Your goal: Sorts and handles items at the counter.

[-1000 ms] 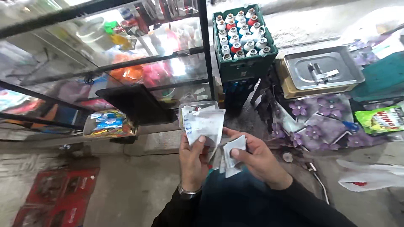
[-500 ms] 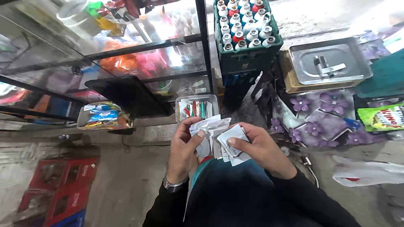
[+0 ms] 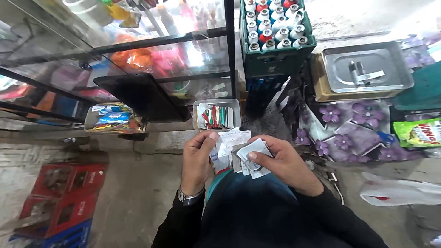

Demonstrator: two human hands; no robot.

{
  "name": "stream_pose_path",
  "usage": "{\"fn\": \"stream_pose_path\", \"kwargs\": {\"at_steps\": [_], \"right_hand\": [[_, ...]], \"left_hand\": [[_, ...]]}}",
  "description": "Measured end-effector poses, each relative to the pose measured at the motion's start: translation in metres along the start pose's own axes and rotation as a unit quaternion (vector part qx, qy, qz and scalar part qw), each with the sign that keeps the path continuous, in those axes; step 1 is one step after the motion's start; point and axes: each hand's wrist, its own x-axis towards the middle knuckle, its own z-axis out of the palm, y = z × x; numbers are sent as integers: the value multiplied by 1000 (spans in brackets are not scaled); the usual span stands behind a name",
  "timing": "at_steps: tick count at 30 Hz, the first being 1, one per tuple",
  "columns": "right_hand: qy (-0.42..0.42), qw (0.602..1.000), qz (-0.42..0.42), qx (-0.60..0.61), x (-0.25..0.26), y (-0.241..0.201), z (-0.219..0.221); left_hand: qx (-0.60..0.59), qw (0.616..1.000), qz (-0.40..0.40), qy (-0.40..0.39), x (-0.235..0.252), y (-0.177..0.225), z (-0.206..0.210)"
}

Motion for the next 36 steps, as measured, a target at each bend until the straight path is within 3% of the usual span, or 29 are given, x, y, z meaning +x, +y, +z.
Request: {"fn": "stream_pose_path", "kwargs": {"at_steps": [7, 18, 26, 31, 36], "right_hand": [[10, 1000, -9, -3, -3, 1, -2], [33, 999, -13, 19, -4, 3, -7], [40, 999, -9, 15, -5, 3, -9], [30, 999, -4, 12, -7, 2, -7], [50, 998, -6, 24, -10, 5, -11]], "left_hand": [[31, 999, 5, 17, 4, 3, 6], [-10, 1000, 20, -19, 5, 7, 8], [55, 985, 117, -112, -5, -5, -4], [91, 988, 75, -99, -12, -5, -7], [121, 986, 84, -76, -14, -1, -10]]}}
